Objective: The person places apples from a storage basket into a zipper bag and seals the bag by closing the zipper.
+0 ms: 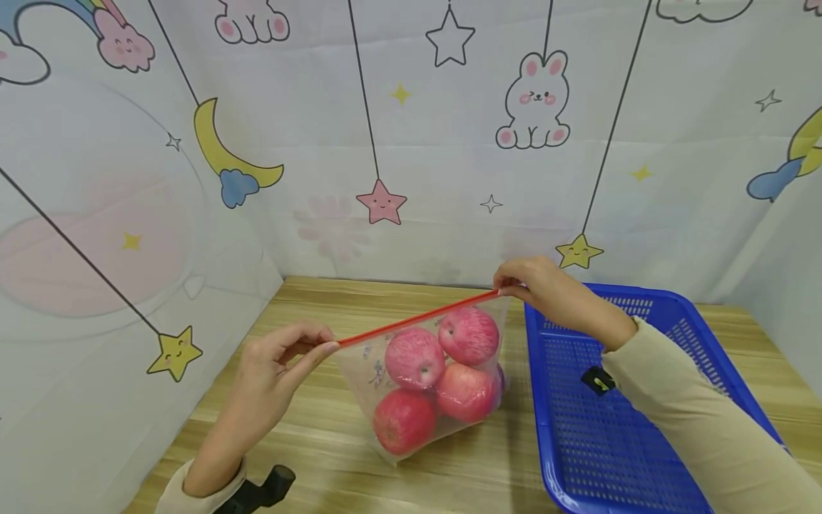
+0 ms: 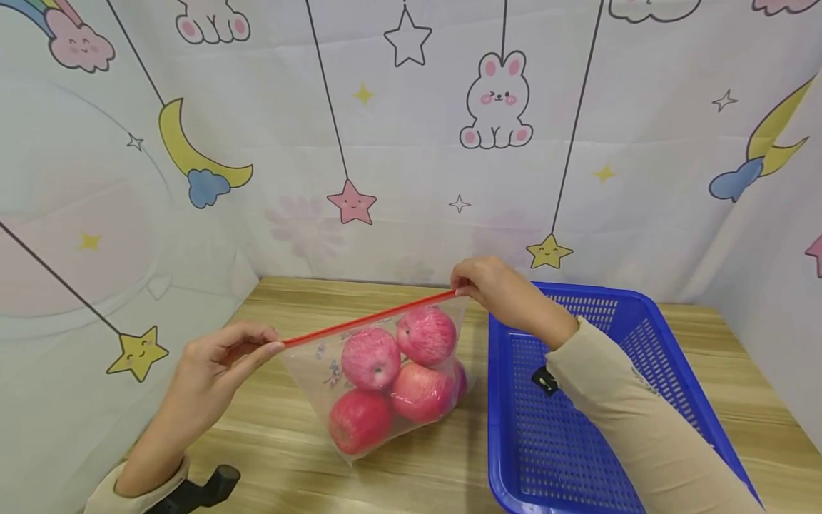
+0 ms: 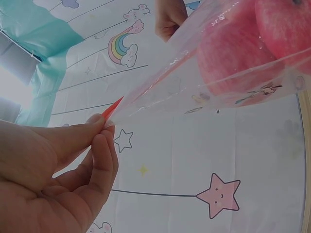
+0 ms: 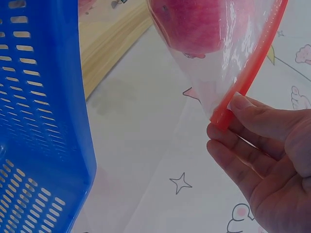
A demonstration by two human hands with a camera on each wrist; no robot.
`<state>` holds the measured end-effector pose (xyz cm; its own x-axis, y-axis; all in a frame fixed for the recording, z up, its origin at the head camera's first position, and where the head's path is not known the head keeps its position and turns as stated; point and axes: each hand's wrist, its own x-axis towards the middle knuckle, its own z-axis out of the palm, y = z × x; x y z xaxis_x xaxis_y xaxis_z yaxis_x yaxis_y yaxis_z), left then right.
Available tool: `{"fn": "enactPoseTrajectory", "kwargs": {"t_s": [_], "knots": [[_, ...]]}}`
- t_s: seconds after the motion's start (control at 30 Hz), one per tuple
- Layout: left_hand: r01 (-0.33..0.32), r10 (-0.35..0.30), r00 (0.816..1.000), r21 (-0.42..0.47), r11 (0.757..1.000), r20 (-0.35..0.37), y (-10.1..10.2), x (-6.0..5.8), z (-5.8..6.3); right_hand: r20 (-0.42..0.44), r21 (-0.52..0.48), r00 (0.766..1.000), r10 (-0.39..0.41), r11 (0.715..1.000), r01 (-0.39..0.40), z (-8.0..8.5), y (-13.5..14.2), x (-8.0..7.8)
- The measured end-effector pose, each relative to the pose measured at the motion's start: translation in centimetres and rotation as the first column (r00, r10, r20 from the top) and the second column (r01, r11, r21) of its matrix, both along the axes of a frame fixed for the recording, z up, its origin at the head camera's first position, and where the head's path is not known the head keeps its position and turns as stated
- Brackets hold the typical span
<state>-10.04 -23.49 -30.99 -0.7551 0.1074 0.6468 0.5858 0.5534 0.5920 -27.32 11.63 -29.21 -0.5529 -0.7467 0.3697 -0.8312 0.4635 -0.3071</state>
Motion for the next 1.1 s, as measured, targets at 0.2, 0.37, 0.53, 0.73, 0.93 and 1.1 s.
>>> {"fn": "enactPoseTrajectory", "kwargs": {"t_s": [0.2,0.37,0.53,0.73,0.93,1.1], "knots": [[0.008,-0.008,1.000,-0.004,1.000,-0.006,-0.05,0.01,0.00,0.003,-0.007,1.000,0.003,1.000,-0.003,-0.07,0.12,-0.11],[0.007,-0.007,1.000,-0.011,1.000,-0.008,-0.05,-0.01,-0.01,0.001,-0.003,1.000,0.005,1.000,-0.005,-0.12,0.27,-0.21],[0.004,-0.004,1.000,-0.010,1.000,0.001,-0.04,0.03,0.00,0.013,0.003,1.000,0.000,1.000,0.000,-0.12,0.35,-0.28],[0.012,-0.012,1.000,-0.014,1.000,0.014,-0.12,0.04,-0.04,0.017,0.006,1.000,-0.005,1.000,0.004,-0.02,0.42,-0.19],[0.010,-0.010,1.000,-0.007,1.000,0.007,-0.07,0.03,-0.07,0.030,0.011,0.999,-0.011,1.000,0.010,0.11,0.56,-0.03],[0.009,-0.009,1.000,-0.002,1.000,0.002,-0.05,0.01,-0.11,0.037,0.018,0.999,-0.016,1.000,0.015,0.19,0.59,-0.02]]}}
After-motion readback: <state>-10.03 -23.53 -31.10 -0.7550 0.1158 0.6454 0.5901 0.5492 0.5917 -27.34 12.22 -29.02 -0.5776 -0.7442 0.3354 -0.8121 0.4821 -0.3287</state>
